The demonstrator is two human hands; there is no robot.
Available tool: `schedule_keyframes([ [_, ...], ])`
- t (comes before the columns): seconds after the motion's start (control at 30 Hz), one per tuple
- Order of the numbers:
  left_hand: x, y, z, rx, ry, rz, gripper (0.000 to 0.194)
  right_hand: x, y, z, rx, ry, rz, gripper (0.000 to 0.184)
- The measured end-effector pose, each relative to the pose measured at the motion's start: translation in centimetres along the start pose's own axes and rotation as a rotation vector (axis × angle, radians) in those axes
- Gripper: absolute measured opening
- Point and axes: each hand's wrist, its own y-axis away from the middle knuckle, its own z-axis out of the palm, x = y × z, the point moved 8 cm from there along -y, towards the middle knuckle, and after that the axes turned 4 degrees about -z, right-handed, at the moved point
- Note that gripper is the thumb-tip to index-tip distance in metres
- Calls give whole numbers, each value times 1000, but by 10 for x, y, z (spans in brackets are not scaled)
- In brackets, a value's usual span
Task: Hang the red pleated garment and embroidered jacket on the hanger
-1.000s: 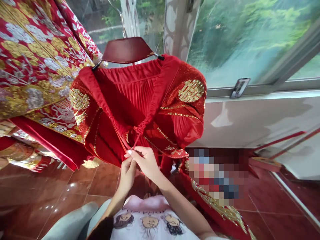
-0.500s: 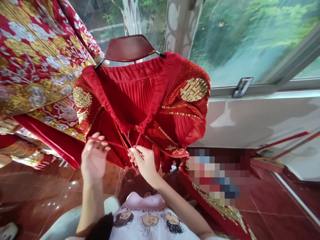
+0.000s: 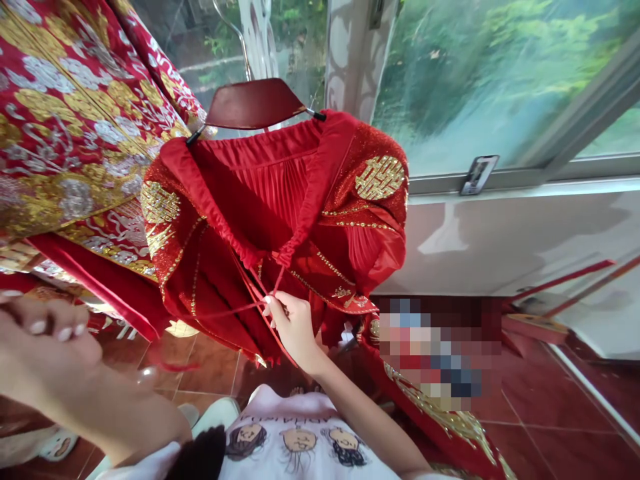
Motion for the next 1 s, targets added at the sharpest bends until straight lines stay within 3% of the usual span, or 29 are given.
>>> schedule_keyframes([
  [0.1, -30, 4, 40, -189, -66, -42, 48, 1, 3, 3, 2, 18, -2, 31],
  [0.27, -103, 12, 103, -552, -132, -133, 50, -2, 5, 3, 6, 62, -14, 31],
  [0.33, -130, 21, 115, -708, -107, -204, 46, -3, 5, 1, 0, 35, 1, 31],
  [0.4, -154, 32, 115, -841, -103, -325, 44, -2, 5, 0, -15, -10, 28, 32],
  [0.5, -167, 36, 82, -863, -197, -458, 41, -4, 4, -4, -13, -20, 31, 30],
  [0.57, -158, 27, 43, -714, -249, -448, 34, -4, 3, -7, -4, 3, 31, 31],
  [0.63, -141, 18, -3, -492, -247, -409, 27, -4, 2, -7, -8, 16, 41, 32],
  [0.73, -112, 12, -72, -181, -156, -243, 18, -4, 2, -5, -16, 13, 43, 32],
  [0.8, -90, 11, -106, -90, -85, -17, 15, -3, 1, -3, -21, -3, 45, 31],
  [0.87, -68, 14, -125, -84, -7, 238, 24, -2, 0, 0, -23, -18, 45, 31],
  [0.93, -47, 19, -130, -96, 116, 448, 29, 0, 0, 2, -24, -27, 44, 30],
  [1.0, -38, 19, -112, -121, 178, 422, 35, 2, -1, 3, -22, -27, 42, 29],
])
